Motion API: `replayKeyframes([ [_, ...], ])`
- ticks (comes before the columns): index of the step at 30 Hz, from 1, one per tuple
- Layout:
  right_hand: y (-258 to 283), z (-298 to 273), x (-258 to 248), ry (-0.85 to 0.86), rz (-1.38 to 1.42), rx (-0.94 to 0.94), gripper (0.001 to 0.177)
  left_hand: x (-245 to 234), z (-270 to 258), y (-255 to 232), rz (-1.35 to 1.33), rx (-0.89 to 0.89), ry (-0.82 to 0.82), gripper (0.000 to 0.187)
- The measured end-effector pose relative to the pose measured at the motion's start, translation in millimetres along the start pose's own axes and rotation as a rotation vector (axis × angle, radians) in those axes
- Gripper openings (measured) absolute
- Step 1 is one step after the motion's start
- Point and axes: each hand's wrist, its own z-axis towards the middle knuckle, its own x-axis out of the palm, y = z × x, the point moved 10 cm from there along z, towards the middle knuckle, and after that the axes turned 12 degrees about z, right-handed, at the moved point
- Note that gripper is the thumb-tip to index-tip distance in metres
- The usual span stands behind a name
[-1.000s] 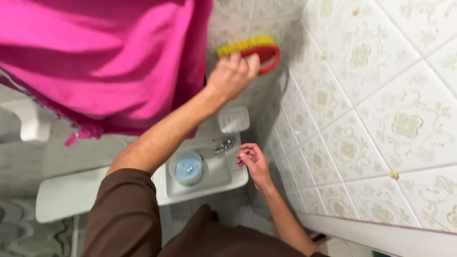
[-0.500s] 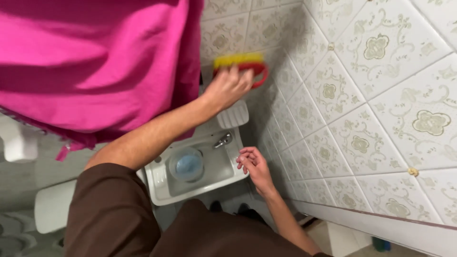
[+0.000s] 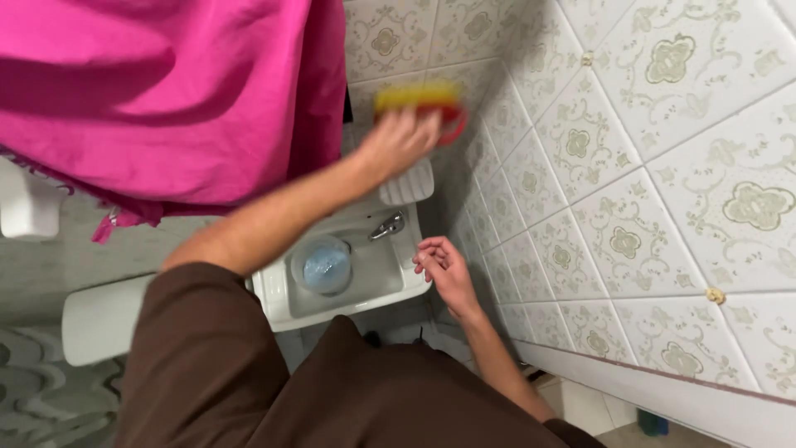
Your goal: The person cleans a bathroom sink and area using detergent and a brush.
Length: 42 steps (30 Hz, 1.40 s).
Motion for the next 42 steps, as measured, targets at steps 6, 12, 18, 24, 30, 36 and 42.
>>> replayKeyframes([
  [6,-22.7,-14.4,-19.4,-0.047,0.011,0.028,0.018,72.0,-69.6,-75.0,-0.423,0.338,0.910,0.021],
  [12,-25.2,-7.4,-10.5,-0.075,0.014,0.073,0.017,22.5,60.7,45.3,-0.332,-0.158,0.374,0.007],
  [18,-30.0,-13.8,-10.8,-0.060,0.023,0.048,0.016,19.6,-29.8,-40.1,-0.285,-0.116,0.107,0.032],
  [24,-24.0,-27.2,-9.0,-0.078,0.000,0.065,0.015,53.0,0.4,-23.9,-0.344,0.013,0.451,0.021],
  [30,-19.7,-21.9,-8.4,-0.090,-0.001,0.049,0.016,12.6,99.3,77.0,-0.119,-0.158,0.335,0.061],
  [36,-43.8,-25.0,-11.6,-0.083,-0.008,0.088,0.016,42.3,-1.2,-31.4,-0.229,0.089,0.467,0.031],
  [42,-49.7,-28.5,-19.9,-0.077,0.017,0.083,0.015,9.1,43.9,27.4,-0.150,0.018,0.342,0.070],
])
